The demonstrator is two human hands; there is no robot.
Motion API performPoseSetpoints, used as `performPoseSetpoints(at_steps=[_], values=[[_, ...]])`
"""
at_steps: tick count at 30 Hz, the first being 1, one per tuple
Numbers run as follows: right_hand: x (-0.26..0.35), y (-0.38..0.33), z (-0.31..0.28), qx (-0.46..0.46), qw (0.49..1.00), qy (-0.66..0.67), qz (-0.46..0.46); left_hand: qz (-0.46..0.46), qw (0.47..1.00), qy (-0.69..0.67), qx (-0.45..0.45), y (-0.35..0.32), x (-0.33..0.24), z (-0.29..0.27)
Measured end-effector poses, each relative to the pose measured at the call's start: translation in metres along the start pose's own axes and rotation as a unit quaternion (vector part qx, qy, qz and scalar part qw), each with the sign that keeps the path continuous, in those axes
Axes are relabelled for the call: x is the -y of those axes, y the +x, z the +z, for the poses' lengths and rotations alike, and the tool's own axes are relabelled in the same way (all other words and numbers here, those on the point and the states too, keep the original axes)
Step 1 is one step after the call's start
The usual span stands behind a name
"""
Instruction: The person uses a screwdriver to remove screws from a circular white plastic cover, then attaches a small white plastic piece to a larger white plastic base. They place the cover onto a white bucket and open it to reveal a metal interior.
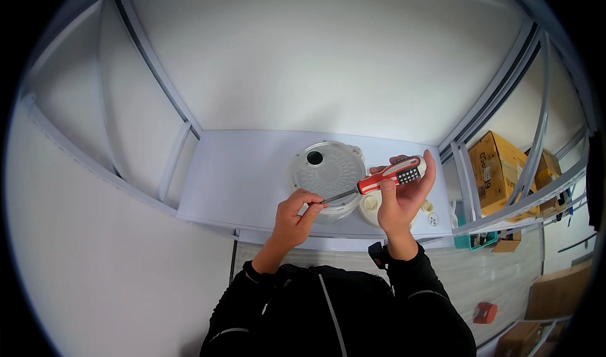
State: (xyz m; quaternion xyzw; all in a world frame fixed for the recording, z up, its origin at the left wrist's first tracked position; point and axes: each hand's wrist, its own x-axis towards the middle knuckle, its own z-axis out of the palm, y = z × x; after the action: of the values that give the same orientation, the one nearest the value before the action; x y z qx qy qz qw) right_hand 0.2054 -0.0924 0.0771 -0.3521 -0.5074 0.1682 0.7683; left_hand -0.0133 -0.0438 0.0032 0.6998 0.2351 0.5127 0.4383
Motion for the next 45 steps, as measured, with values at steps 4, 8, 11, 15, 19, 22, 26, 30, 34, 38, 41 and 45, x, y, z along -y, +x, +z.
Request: performPoseSetpoints(at_steps=[4, 8, 11, 15, 19, 22, 26, 30, 34, 38, 41, 45], values=[[0.002, 0.0, -0.002, 0.029, 1.0, 0.01, -0.003, -0.026, 1.0, 0.007, 0.006, -0.003, -0.003, 0.0], [0.007, 0.002, 0.001, 0.043, 0.999, 0.002, -0.01, -0.039, 0.999, 0.003, 0.009, -0.005, -0.002, 0.0], [0.008, 0.002, 0.001, 0.049, 0.999, 0.011, -0.012, -0.035, 0.999, 0.014, 0.015, -0.003, -0.004, 0.0], [0.008, 0.001, -0.005, 0.08, 0.996, 0.029, -0.011, 0.012, 0.994, 0.094, 0.058, 0.003, -0.016, -0.003], [0.005, -0.001, -0.011, 0.109, 0.993, 0.044, -0.014, 0.048, 0.985, 0.143, 0.087, 0.007, -0.018, -0.003], [0.006, -0.002, -0.012, 0.114, 0.993, 0.034, -0.02, 0.023, 0.991, 0.126, 0.049, 0.001, -0.013, 0.0], [0.0, -0.004, -0.007, 0.104, 0.994, 0.029, -0.035, 0.032, 0.992, 0.124, -0.016, -0.004, -0.005, 0.0], [-0.002, -0.005, -0.006, 0.088, 0.996, 0.019, -0.028, 0.038, 0.99, 0.133, -0.029, -0.004, -0.007, -0.002], [-0.005, -0.005, -0.006, 0.085, 0.996, 0.017, -0.025, 0.048, 0.988, 0.143, -0.036, -0.004, -0.009, -0.003], [-0.007, -0.005, -0.004, 0.091, 0.995, 0.03, -0.019, 0.05, 0.987, 0.149, -0.045, -0.005, -0.005, -0.004], [-0.007, -0.004, -0.004, 0.103, 0.994, 0.044, -0.019, 0.012, 0.993, 0.104, -0.045, -0.005, -0.004, -0.003], [-0.005, -0.004, 0.0, 0.106, 0.992, 0.061, -0.017, -0.039, 0.998, 0.004, -0.053, -0.01, 0.01, -0.001]])
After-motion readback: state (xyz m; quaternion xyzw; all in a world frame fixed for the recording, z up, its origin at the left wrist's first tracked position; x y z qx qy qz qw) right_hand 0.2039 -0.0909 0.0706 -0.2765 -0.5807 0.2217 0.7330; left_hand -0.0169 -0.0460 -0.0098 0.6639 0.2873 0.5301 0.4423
